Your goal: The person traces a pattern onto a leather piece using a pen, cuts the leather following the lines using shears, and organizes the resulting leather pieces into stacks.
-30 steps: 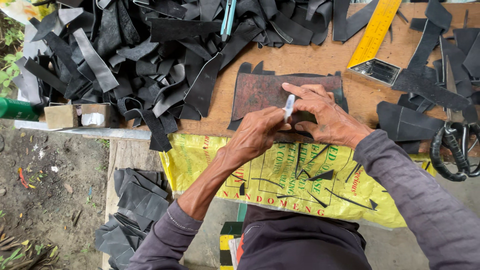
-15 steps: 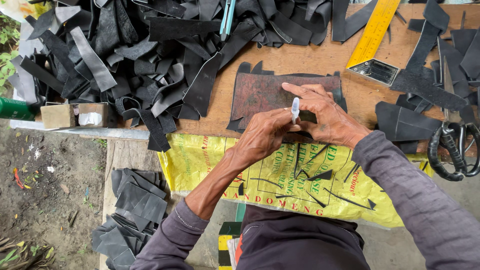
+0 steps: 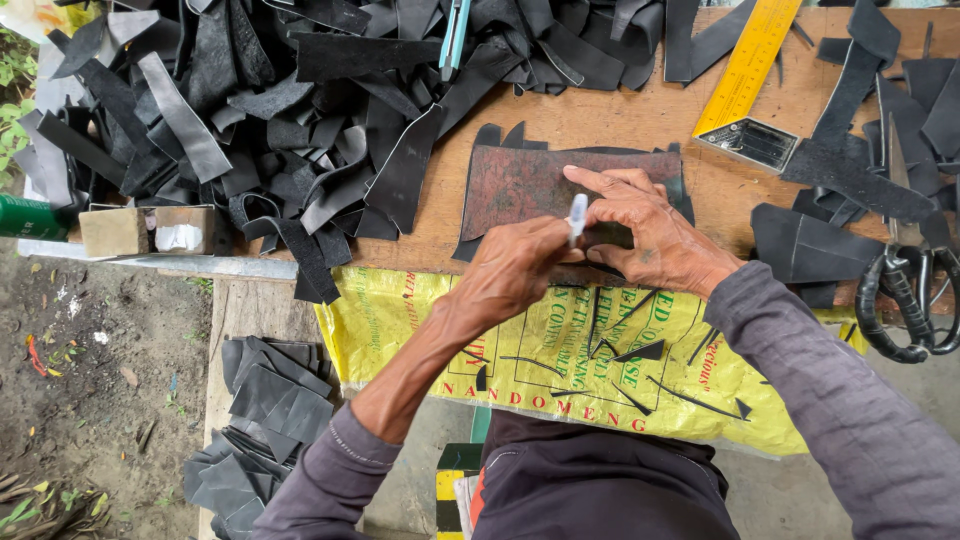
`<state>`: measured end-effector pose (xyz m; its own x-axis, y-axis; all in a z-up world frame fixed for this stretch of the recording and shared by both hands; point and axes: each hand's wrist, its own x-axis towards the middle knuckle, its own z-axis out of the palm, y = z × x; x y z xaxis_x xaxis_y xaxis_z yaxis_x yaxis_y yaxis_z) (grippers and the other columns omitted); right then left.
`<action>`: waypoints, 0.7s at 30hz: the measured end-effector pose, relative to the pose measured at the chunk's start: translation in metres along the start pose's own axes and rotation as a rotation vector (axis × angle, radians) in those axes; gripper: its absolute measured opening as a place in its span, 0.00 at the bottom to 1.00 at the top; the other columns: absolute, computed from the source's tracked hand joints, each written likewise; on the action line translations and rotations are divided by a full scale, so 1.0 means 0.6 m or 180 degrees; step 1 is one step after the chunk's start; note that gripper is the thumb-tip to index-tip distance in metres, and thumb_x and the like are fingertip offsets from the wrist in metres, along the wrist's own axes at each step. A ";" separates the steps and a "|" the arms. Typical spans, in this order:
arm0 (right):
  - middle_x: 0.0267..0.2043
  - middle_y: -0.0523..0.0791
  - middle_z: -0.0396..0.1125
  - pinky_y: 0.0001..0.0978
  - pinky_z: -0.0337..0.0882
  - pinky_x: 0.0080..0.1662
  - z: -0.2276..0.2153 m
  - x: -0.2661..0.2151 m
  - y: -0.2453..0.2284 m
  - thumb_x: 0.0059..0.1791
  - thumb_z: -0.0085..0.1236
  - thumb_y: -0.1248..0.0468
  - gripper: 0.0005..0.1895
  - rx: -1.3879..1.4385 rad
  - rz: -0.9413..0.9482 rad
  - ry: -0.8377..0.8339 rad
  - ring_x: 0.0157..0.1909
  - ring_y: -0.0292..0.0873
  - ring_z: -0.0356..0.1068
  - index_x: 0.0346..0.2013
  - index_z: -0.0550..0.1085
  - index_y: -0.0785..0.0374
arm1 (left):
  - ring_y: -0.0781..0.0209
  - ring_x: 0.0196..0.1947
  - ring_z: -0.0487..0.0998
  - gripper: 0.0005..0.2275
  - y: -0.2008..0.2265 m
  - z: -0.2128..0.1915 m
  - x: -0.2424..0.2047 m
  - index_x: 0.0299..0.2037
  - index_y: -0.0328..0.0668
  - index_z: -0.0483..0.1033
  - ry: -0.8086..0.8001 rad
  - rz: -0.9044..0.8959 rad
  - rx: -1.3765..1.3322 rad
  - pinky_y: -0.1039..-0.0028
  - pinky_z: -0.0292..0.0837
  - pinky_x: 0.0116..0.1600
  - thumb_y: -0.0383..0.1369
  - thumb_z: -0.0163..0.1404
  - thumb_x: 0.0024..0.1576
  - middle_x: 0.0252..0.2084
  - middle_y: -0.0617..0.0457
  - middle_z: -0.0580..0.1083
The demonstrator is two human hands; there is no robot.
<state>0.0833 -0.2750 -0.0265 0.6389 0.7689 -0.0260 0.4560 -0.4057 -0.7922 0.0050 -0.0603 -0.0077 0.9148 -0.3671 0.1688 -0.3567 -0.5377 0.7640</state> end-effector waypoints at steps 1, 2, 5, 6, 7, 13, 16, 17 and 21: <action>0.78 0.40 0.53 0.54 0.49 0.69 -0.001 -0.001 -0.001 0.37 0.68 0.67 0.16 0.0077 0.0018 -0.0003 0.73 0.50 0.52 0.39 0.78 0.57 | 0.40 0.40 0.79 0.06 -0.001 -0.010 -0.004 0.44 0.38 0.75 -0.0010 -0.0051 0.0038 0.59 0.74 0.42 0.24 0.53 0.57 0.43 0.45 0.78; 0.77 0.41 0.52 0.54 0.47 0.69 -0.001 -0.002 -0.001 0.37 0.68 0.68 0.18 0.0155 0.0031 -0.0009 0.73 0.51 0.51 0.42 0.79 0.57 | 0.41 0.40 0.79 0.06 -0.002 -0.020 -0.010 0.43 0.38 0.74 -0.0018 -0.0105 0.0079 0.60 0.74 0.42 0.23 0.52 0.57 0.42 0.45 0.78; 0.77 0.40 0.52 0.55 0.47 0.69 0.000 -0.002 -0.003 0.38 0.68 0.69 0.18 0.0212 0.0090 -0.0027 0.74 0.51 0.50 0.42 0.79 0.57 | 0.39 0.38 0.78 0.04 0.002 -0.031 -0.014 0.43 0.37 0.73 -0.0026 -0.0225 0.0097 0.58 0.72 0.41 0.24 0.51 0.59 0.40 0.43 0.77; 0.77 0.40 0.52 0.54 0.48 0.69 0.000 -0.003 -0.003 0.38 0.68 0.69 0.17 0.0195 0.0117 -0.0028 0.74 0.51 0.50 0.41 0.79 0.57 | 0.39 0.38 0.78 0.04 0.003 -0.032 -0.013 0.43 0.37 0.73 -0.0026 -0.0249 0.0081 0.58 0.71 0.41 0.24 0.52 0.60 0.39 0.42 0.76; 0.77 0.41 0.52 0.55 0.48 0.69 0.001 -0.003 -0.002 0.38 0.68 0.69 0.16 0.0166 0.0078 -0.0021 0.74 0.51 0.50 0.40 0.78 0.58 | 0.38 0.38 0.77 0.03 0.006 -0.033 -0.013 0.42 0.36 0.72 -0.0037 -0.0292 0.0062 0.57 0.71 0.41 0.24 0.51 0.60 0.38 0.42 0.76; 0.76 0.43 0.52 0.50 0.49 0.69 0.006 -0.017 0.006 0.39 0.67 0.65 0.17 -0.0252 -0.0230 0.0207 0.73 0.52 0.48 0.42 0.79 0.52 | 0.37 0.38 0.76 0.03 0.005 -0.037 -0.012 0.41 0.35 0.70 -0.0041 -0.0248 0.0061 0.56 0.69 0.40 0.24 0.51 0.60 0.37 0.41 0.74; 0.72 0.43 0.51 0.51 0.45 0.66 0.001 -0.031 0.012 0.40 0.69 0.61 0.19 -0.0725 -0.0069 0.0147 0.71 0.52 0.45 0.46 0.81 0.41 | 0.37 0.37 0.76 0.03 0.005 -0.034 -0.010 0.41 0.34 0.70 -0.0079 -0.0250 0.0110 0.56 0.69 0.39 0.24 0.51 0.61 0.37 0.41 0.74; 0.72 0.42 0.51 0.50 0.45 0.66 -0.005 -0.031 0.017 0.41 0.68 0.61 0.22 -0.0756 -0.0007 0.0029 0.71 0.51 0.45 0.48 0.81 0.37 | 0.37 0.37 0.76 0.03 0.005 -0.035 -0.010 0.41 0.35 0.70 -0.0093 -0.0262 0.0108 0.56 0.69 0.39 0.24 0.51 0.61 0.38 0.41 0.74; 0.73 0.42 0.50 0.50 0.45 0.68 -0.021 -0.030 0.027 0.39 0.68 0.61 0.27 -0.0597 -0.0144 -0.0167 0.73 0.50 0.44 0.51 0.80 0.30 | 0.38 0.37 0.77 0.04 0.011 -0.038 -0.005 0.42 0.35 0.73 -0.0091 -0.0317 0.0021 0.58 0.69 0.39 0.23 0.52 0.58 0.37 0.42 0.75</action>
<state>0.0873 -0.3016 -0.0314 0.5842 0.8111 -0.0285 0.5940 -0.4513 -0.6660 0.0040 -0.0453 0.0109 0.9400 -0.3330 0.0744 -0.2657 -0.5775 0.7720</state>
